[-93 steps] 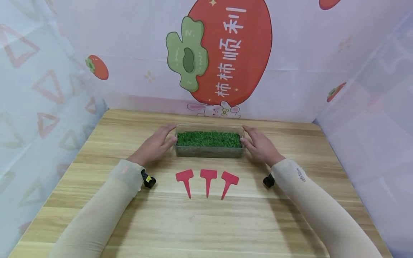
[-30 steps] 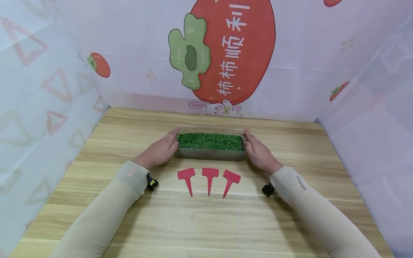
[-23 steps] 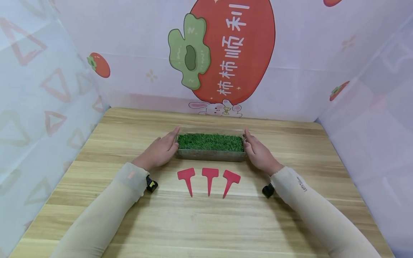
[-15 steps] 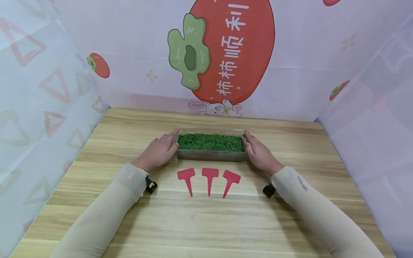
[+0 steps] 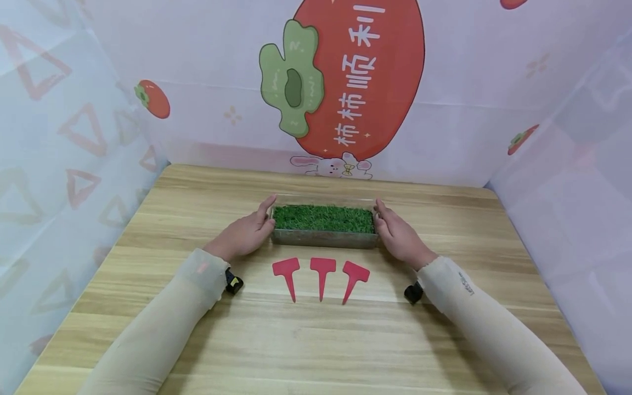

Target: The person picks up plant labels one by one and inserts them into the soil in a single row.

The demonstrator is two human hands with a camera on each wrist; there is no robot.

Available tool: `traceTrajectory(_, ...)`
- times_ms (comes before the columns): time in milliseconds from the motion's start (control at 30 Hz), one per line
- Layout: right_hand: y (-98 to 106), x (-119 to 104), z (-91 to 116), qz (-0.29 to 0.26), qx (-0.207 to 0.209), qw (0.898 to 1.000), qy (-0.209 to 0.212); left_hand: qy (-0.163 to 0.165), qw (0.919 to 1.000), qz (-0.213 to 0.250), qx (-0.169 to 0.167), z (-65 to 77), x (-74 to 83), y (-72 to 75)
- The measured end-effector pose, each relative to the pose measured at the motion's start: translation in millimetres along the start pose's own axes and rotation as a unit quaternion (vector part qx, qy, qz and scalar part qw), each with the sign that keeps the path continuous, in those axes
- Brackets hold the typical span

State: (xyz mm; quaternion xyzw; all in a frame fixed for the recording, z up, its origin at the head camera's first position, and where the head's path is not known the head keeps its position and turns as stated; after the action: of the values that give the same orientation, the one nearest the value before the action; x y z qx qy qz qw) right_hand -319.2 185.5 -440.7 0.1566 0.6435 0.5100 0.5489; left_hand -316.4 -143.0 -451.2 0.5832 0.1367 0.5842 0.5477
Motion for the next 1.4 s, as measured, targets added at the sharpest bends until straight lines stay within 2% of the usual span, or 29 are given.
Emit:
traceTrajectory(200,7,-6,1,0.016,0.011,1.0,0.004,0.002,1.0,-0.003,0.003,1.0,-1.9,1.4)
traceTrajectory(300,18,-13,9,0.031,0.059,0.998,0.015,0.001,1.0,0.002,0.001,0.9,-1.0,1.1)
traceTrajectory(367,28,-23,19,0.049,0.108,0.992,0.035,-0.001,1.0,0.003,-0.002,0.2,-0.4,-0.3)
traceTrajectory(433,35,-37,31,0.076,0.154,0.983,0.068,-0.002,1.0,0.004,-0.003,-0.5,0.2,-1.2)
traceTrajectory(533,35,-62,47,0.111,0.173,0.972,0.116,-0.002,1.0,0.002,0.001,-1.2,0.1,-1.0)
traceTrajectory(600,25,-74,52,0.124,0.147,0.973,0.125,-0.003,1.0,0.002,0.004,-1.7,-0.4,-0.1)
traceTrajectory(667,9,-81,55,0.129,0.099,0.98,0.114,-0.004,1.0,-0.001,0.007,-2.2,-1.5,0.5)
traceTrajectory(733,-10,-84,56,0.14,0.051,0.985,0.089,-0.005,1.0,-0.003,0.008,-2.8,-2.6,0.9)
traceTrajectory(833,-37,-84,57,0.155,-0.014,0.987,0.051,-0.007,0.9999,-0.003,0.008,-3.8,-3.5,0.6)
traceTrajectory(933,-54,-79,57,0.156,-0.053,0.986,0.013,-0.007,1.0,0.001,0.004,-4.7,-3.8,-0.2)
traceTrajectory(1100,-65,-72,55,0.158,-0.075,0.984,-0.026,-0.006,1.0,0.003,0.005,-5.7,-5.0,-0.6)
traceTrajectory(1300,-73,-70,49,0.194,-0.079,0.977,-0.033,-0.009,0.9999,0.006,0.003,-5.6,-6.4,-1.4)
traceTrajectory(1400,-73,-74,48,0.191,-0.074,0.978,-0.026,-0.008,0.9999,0.008,0.003,-5.0,-6.6,-1.6)
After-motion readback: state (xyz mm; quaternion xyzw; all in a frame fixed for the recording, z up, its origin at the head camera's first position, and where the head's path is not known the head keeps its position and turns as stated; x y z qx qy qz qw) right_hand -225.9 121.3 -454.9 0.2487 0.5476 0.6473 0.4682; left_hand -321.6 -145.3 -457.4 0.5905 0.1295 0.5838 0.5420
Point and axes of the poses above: each hand's wrist, its own z-axis away from the middle knuckle, its own y-axis out of the back of the hand, x = y × z, the point moved 10 cm from there along -z, towards the middle knuckle, and after that the axes turned 12 degrees about -x, right-handed, at the moved point
